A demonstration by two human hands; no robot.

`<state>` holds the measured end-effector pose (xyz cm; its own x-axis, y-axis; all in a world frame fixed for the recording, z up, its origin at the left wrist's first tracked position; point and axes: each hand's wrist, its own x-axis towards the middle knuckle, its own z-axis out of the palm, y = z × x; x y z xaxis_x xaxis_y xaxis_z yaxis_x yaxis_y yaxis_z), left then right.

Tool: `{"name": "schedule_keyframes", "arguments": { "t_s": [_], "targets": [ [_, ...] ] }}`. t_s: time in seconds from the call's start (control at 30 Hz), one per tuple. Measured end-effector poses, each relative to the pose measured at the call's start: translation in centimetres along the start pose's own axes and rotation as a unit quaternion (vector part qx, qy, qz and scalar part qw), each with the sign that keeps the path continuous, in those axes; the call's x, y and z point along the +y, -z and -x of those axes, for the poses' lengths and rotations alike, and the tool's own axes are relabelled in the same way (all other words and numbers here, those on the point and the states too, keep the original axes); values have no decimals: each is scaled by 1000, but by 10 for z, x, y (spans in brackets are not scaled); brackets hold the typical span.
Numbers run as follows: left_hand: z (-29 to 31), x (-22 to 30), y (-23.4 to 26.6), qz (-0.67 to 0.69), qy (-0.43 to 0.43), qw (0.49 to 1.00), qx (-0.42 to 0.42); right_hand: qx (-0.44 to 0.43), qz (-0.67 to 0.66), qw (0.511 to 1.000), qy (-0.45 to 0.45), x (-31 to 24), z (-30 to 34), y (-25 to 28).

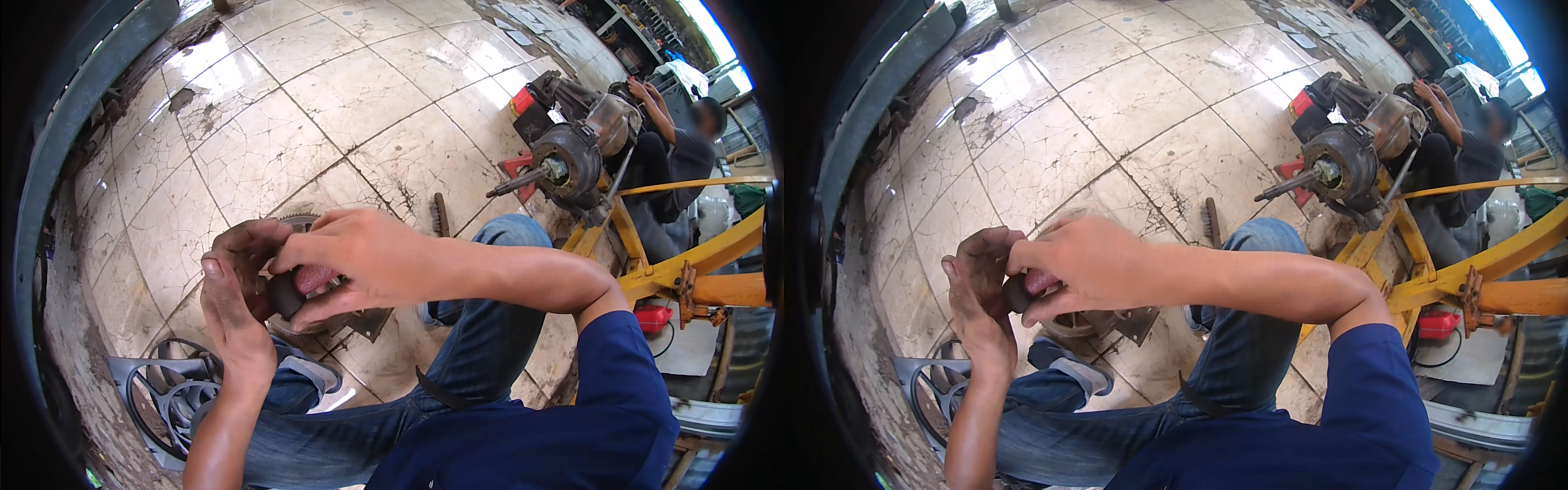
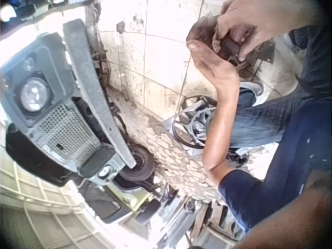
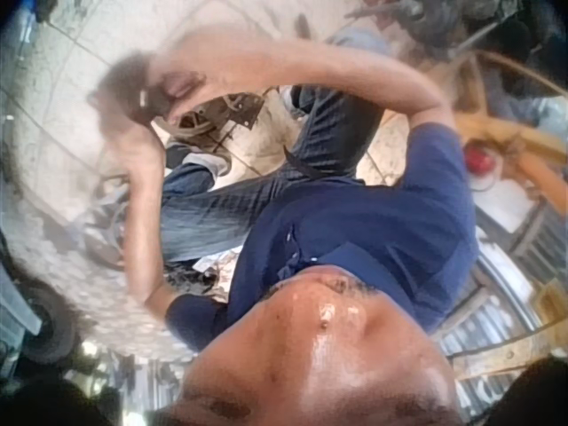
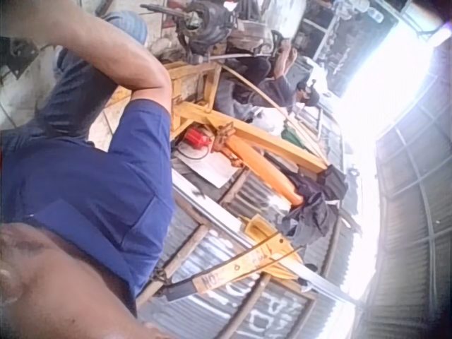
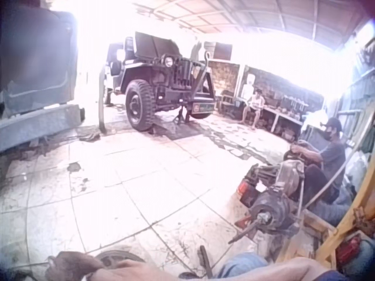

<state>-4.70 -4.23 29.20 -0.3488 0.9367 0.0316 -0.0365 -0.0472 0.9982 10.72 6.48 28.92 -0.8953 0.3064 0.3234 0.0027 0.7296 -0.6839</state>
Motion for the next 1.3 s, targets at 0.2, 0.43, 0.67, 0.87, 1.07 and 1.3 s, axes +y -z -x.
{"name": "schedule_keyframes", "arguments": {
  "t_s": [0.2,0.43,0.67,0.87,1.07,1.3],
  "targets": [
    [-24,18,12,-134,34,989,-60,71,57,996,19,18,-3,24],
    [-21,14,31,-141,76,976,-151,54,85,995,15,18,-2,30],
    [-22,14,27,-239,-65,963,-109,53,49,997,-14,9,-2,44],
    [-20,16,17,-451,-180,869,-98,26,26,999,-9,13,-3,36],
    [-19,20,21,-430,-129,884,-132,33,48,998,28,14,-1,35],
    [-18,13,23,-350,-140,917,-128,29,56,998,21,15,-3,30]
  ]
}}
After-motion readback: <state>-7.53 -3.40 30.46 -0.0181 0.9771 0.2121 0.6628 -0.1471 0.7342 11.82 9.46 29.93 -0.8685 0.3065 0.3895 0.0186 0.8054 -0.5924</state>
